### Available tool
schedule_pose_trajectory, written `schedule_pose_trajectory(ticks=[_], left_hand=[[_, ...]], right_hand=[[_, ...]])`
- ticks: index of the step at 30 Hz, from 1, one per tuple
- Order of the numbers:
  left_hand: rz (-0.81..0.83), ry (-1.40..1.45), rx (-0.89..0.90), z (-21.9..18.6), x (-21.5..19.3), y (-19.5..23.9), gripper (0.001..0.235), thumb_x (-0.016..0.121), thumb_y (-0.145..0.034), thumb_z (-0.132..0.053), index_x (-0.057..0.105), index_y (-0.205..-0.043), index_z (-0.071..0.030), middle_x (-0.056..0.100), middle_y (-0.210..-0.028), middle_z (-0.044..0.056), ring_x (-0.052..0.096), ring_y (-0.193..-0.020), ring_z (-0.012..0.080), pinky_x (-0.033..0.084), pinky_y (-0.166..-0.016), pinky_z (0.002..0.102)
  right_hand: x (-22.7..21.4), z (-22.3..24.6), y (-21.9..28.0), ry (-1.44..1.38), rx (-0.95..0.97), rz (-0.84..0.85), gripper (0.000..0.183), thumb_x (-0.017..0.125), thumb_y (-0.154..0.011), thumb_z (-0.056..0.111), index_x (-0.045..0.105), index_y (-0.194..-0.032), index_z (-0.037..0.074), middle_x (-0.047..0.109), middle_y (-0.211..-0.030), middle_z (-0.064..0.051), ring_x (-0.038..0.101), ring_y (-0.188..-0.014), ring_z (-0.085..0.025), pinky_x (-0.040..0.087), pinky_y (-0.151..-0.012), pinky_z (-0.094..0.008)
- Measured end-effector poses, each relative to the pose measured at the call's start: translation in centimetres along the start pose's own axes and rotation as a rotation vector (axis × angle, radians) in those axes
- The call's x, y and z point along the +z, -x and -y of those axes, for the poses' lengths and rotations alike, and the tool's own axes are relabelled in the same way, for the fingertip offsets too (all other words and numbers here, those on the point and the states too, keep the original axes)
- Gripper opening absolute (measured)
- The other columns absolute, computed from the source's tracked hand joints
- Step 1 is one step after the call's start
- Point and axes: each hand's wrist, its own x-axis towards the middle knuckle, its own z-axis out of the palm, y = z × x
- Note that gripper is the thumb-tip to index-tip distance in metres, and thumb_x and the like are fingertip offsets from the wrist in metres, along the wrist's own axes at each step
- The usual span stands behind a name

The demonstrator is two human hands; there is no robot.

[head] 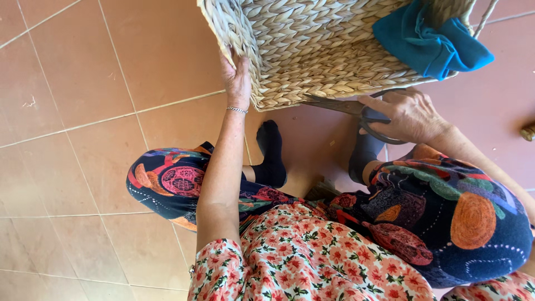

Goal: The person wipes the exterior and interior surfaces of woven baskets using a blue cloth. They also use scissors to trim loose fibers from the basket edges.

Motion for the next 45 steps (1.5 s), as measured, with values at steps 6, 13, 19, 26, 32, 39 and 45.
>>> schedule_pose_trajectory(ticks=[6, 13, 19, 26, 32, 39, 45], left_hand=[[0.043, -0.187, 0.073, -2.5, 1.1, 0.2, 0.08, 0.057, -0.093, 0.006, 0.022, -0.164, -0.003, 0.037, -0.167, 0.019, 0.037, -0.155, 0.0282, 0.03, -0.129, 0.038], [-0.165, 0.031, -0.52, -5.8, 2.4, 4.1, 0.086, 0.074, -0.085, -0.002, 0.025, -0.156, -0.004, 0.055, -0.142, 0.018, 0.062, -0.125, 0.0254, 0.049, -0.111, 0.035], [-0.169, -0.092, -0.512, -1.3, 1.9, 8.8, 0.047, 0.071, -0.082, 0.008, 0.063, -0.128, 0.004, 0.073, -0.114, 0.009, 0.069, -0.098, 0.0167, 0.056, -0.087, 0.03], [-0.142, -0.092, -0.571, -0.7, 1.4, 9.7, 0.046, 0.067, -0.082, 0.01, 0.06, -0.127, 0.001, 0.07, -0.105, 0.01, 0.067, -0.082, 0.0161, 0.059, -0.063, 0.028], [-0.043, -0.315, -0.389, -3.0, 1.1, 10.2, 0.053, 0.074, -0.084, -0.004, 0.054, -0.133, 0.0, 0.069, -0.112, 0.012, 0.069, -0.092, 0.0213, 0.061, -0.076, 0.037], [-0.218, -0.9, 0.113, -10.1, 1.6, 11.2, 0.066, 0.088, -0.077, -0.02, 0.048, -0.124, 0.005, 0.057, -0.108, 0.019, 0.061, -0.093, 0.0335, 0.053, -0.081, 0.044], [0.166, -0.803, 0.1, -9.2, 3.2, 11.5, 0.022, 0.071, -0.096, -0.003, 0.063, -0.117, -0.003, 0.064, -0.109, 0.012, 0.064, -0.104, 0.0227, 0.057, -0.096, 0.033]], right_hand=[[0.8, -0.3, -0.2, 0.092, 0.019, 0.069, 0.064, 0.075, -0.081, 0.044, 0.063, -0.139, 0.019, 0.063, -0.071, -0.009, 0.066, -0.062, -0.03, 0.057, -0.06, -0.045], [0.5, -0.2, -0.5, -0.013, 0.076, 0.172, 0.061, 0.075, -0.079, 0.049, 0.067, -0.133, 0.021, 0.072, -0.074, -0.016, 0.072, -0.067, -0.032, 0.06, -0.065, -0.046], [0.2, 1.2, -2.8, -0.089, 0.055, 0.089, 0.059, 0.073, -0.08, 0.056, 0.069, -0.128, 0.021, 0.073, -0.075, -0.013, 0.071, -0.067, -0.034, 0.058, -0.064, -0.048], [1.9, 1.5, -6.5, 0.2, 0.106, 0.436, 0.069, 0.058, -0.091, 0.064, 0.05, -0.149, 0.027, 0.069, -0.062, -0.014, 0.072, -0.057, -0.027, 0.06, -0.062, -0.048], [2.9, 1.3, -5.9, 0.13, 0.07, 0.367, 0.059, 0.058, -0.094, 0.052, 0.053, -0.147, 0.028, 0.07, -0.067, -0.015, 0.072, -0.064, -0.035, 0.06, -0.064, -0.051], [4.9, 0.2, -5.1, -0.044, 0.184, 0.376, 0.049, 0.063, -0.092, 0.05, 0.061, -0.138, 0.034, 0.074, -0.079, -0.019, 0.074, -0.079, -0.04, 0.059, -0.08, -0.054], [6.1, -0.9, -5.0, -0.148, 0.228, 0.405, 0.049, 0.064, -0.092, 0.045, 0.064, -0.139, 0.033, 0.076, -0.098, -0.018, 0.072, -0.094, -0.038, 0.054, -0.093, -0.052]])
